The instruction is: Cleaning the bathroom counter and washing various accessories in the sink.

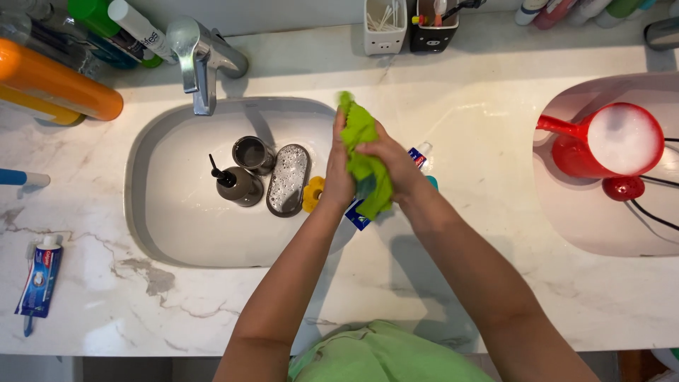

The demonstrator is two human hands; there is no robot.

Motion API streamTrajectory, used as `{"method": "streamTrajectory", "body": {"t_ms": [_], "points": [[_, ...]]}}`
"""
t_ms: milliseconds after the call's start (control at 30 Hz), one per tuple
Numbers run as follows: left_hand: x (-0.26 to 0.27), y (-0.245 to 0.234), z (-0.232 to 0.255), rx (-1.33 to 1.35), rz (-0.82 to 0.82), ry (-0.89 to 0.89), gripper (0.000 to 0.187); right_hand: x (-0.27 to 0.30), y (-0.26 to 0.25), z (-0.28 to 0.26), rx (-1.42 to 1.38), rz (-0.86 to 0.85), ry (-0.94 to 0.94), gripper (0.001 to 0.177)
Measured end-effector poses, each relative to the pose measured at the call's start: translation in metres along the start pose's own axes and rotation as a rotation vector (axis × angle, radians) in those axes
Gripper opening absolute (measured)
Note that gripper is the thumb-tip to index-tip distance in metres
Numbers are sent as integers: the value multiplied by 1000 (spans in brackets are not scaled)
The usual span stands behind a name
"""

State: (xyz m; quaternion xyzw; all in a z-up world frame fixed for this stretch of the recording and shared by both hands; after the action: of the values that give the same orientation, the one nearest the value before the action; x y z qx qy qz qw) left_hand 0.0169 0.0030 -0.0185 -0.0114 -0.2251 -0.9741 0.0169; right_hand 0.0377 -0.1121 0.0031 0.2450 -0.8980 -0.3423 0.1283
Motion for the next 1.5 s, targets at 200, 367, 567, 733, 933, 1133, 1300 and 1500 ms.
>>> {"method": "streamTrajectory", "body": {"t_ms": [200, 367, 567, 733, 933, 1133, 1300, 1500], "points": [[-3, 25, 39, -963, -5, 204, 74, -15, -44, 25, -229, -1, 8, 44], [0, 41, 31, -725, 34, 272, 81, -42, -44, 1, -116, 281, -24, 41], [-5, -1, -17, 52, 185, -305, 68, -85, -46, -39, 802, 388, -133, 57], [-9, -40, -21, 315, 407, -511, 50, -110, -40, -34, 1776, 345, 215, 82], [-29, -56, -11, 448, 569, -559, 54, -122, -82, 21, 1947, -29, 41, 79], [-78, -33, -37, 565, 426, -475, 44, -106, -115, -18, 2057, -227, -281, 71], [-142, -10, -89, 130, 403, -433, 60, -79, -163, -44, 2014, -27, -304, 68], [-189, 8, -113, -238, 318, -305, 65, -29, -198, -85, 2030, 217, -271, 58]]}}
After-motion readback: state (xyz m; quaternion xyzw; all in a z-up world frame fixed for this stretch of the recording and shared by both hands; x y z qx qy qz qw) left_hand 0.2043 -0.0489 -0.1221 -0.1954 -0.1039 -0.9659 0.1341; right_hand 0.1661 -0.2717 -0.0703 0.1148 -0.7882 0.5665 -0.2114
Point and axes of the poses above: each hand's wrist, its own x-axis away from the middle knuckle, its own y-axis out of the palm, z = x × y, the point moved 3 cm from there along -x, towards the middle knuckle, and after that the axes turned 2 degrees about -y, right-handed, at the moved point
